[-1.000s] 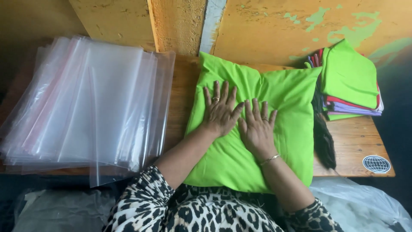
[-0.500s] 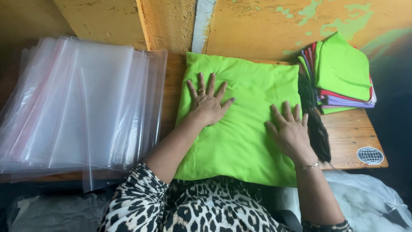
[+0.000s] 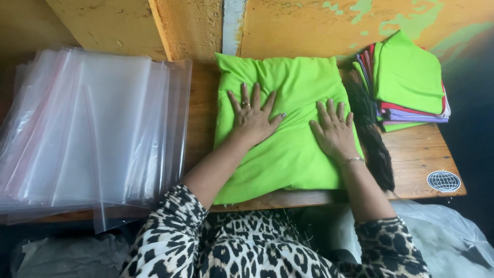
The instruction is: The person repeatedly brushes a lime-green folded fabric on a wooden table using a dark brush held in the right hand while the left hand stabilizes the fabric. The person occasionally smooths the fabric with both hands between brushing strokes.
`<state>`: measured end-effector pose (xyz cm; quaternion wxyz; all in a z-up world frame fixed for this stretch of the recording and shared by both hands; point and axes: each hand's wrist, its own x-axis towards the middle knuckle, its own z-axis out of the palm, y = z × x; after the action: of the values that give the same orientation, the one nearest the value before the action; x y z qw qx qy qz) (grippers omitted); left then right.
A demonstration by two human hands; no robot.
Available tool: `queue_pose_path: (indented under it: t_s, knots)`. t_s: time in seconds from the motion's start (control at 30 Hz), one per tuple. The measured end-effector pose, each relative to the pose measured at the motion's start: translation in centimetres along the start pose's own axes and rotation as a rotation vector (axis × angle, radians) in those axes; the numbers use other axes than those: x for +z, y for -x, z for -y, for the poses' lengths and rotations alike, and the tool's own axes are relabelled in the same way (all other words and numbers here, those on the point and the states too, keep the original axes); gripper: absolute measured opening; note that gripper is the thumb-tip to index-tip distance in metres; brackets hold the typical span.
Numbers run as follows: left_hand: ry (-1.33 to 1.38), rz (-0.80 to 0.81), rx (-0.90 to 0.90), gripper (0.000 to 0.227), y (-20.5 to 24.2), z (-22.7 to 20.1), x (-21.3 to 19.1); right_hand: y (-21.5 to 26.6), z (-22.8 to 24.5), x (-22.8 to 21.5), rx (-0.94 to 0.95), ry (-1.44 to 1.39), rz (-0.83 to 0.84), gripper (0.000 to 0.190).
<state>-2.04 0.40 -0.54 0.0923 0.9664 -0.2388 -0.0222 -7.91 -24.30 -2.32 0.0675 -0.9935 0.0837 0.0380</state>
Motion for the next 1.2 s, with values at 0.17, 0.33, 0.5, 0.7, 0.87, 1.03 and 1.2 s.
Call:
queue_pose_path:
  t_s: [0.17,0.33,0.5,0.7,0.87,1.03,1.2]
  knots:
    - [0.013,-0.034,-0.042,0.072,-1.7,-1.4,2.5,1.8,5.3,1.1,-0.089,0.117,-0.010,0.065]
    - [0.071,-0.004,0.045,0.069,0.7,0.7,-0.2,3.7,3.9,0.3,-0.185,0.251,0.028,0.070]
    - [-0.033,0.242,-0.068,0.079,1.6,2.9,-3.2,1.7,-0.7,1.1,-0.058,0.153,-0.131,0.071]
    - [-0.011,0.270,-0.007,0.078,3.0,2.7,-4.4,7.3,1.1,-7.2,-0.163,0.137,0.059,0.054]
    - [0.104,-0.060,0.005,0.067,2.6,0.5,-8.4,0.9,-0.4,-5.4,-0.109,0.029,-0.308,0.060]
    - [0.071,-0.030,-0.020,0.084,0.7,1.3,-4.6,-2.0,5.1,1.1,0.163,-0.140,-0.083,0.080]
    - [0.071,0.085,-0.035,0.078,0.2,0.8,-3.1,-0.7,8.9,3.3,-0.020,0.128,-0.066,0.080]
